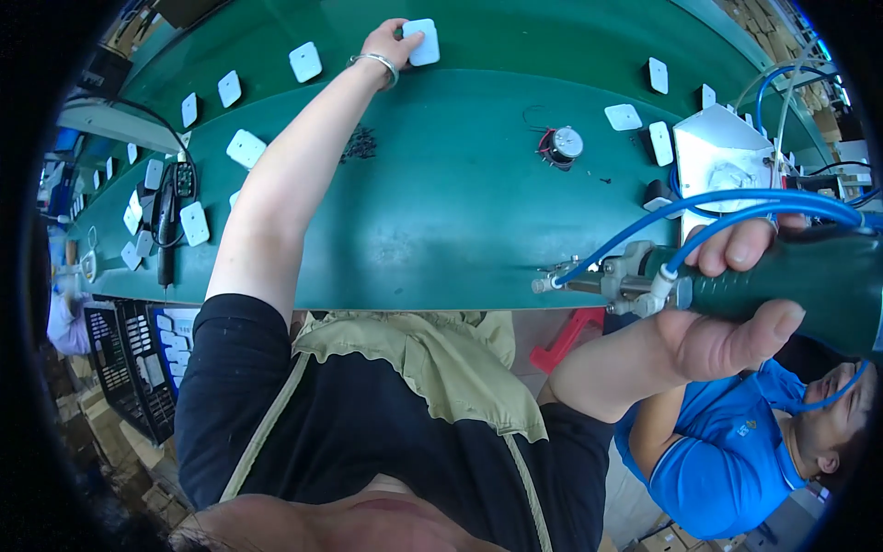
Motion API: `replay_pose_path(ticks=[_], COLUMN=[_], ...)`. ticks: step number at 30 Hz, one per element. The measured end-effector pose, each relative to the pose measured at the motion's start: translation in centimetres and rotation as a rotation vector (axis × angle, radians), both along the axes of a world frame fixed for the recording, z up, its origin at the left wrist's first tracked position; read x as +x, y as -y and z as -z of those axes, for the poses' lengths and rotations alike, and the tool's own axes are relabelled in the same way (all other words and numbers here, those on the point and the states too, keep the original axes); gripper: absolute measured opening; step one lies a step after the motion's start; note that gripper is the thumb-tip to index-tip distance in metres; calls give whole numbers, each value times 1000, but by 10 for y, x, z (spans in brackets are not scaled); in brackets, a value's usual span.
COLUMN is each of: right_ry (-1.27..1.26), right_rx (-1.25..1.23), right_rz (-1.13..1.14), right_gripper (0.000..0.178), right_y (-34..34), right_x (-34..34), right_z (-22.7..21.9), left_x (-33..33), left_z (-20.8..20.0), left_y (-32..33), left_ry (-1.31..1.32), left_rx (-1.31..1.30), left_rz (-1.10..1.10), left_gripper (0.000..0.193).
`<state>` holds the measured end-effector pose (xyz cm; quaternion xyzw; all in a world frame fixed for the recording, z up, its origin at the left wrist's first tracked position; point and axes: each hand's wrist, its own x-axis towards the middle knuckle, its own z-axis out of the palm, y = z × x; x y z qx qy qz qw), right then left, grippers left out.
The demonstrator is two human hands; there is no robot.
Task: The person assembles small electronic device housings by securing circuit boards inside with screws using a pneumatic screwdriver.
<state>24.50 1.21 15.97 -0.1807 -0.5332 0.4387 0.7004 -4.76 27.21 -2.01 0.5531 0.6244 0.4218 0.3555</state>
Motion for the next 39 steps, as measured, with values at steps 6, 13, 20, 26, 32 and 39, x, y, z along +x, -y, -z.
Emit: replay_pose_path(ticks=[6, 13, 20, 26, 32, 39], right_ry=[52, 36, 15, 26, 214, 331], right_rx=[16, -92, -48, -86, -130, -146], right_rz=[69, 126, -15, -167, 485, 108], right_gripper=[57, 62, 47, 41, 45, 45], right_y=[-4, -23, -51, -68, -76, -74], right_x=[9, 30, 61, 47, -106, -263], right_z=[3, 5, 1, 5, 6, 10], left_x=[-10, -9, -24, -66, -92, -161], left_z=[5, -38, -28, -11, -3, 25], left_y=[-26, 91, 265, 337, 399, 495], left_ry=[-777, -534, -301, -246, 18, -193], left_rx=[52, 508, 513, 393, 110, 347], left_rz=[-131, 147, 374, 231, 212, -272], left_gripper=[49, 41, 36, 25, 21, 15])
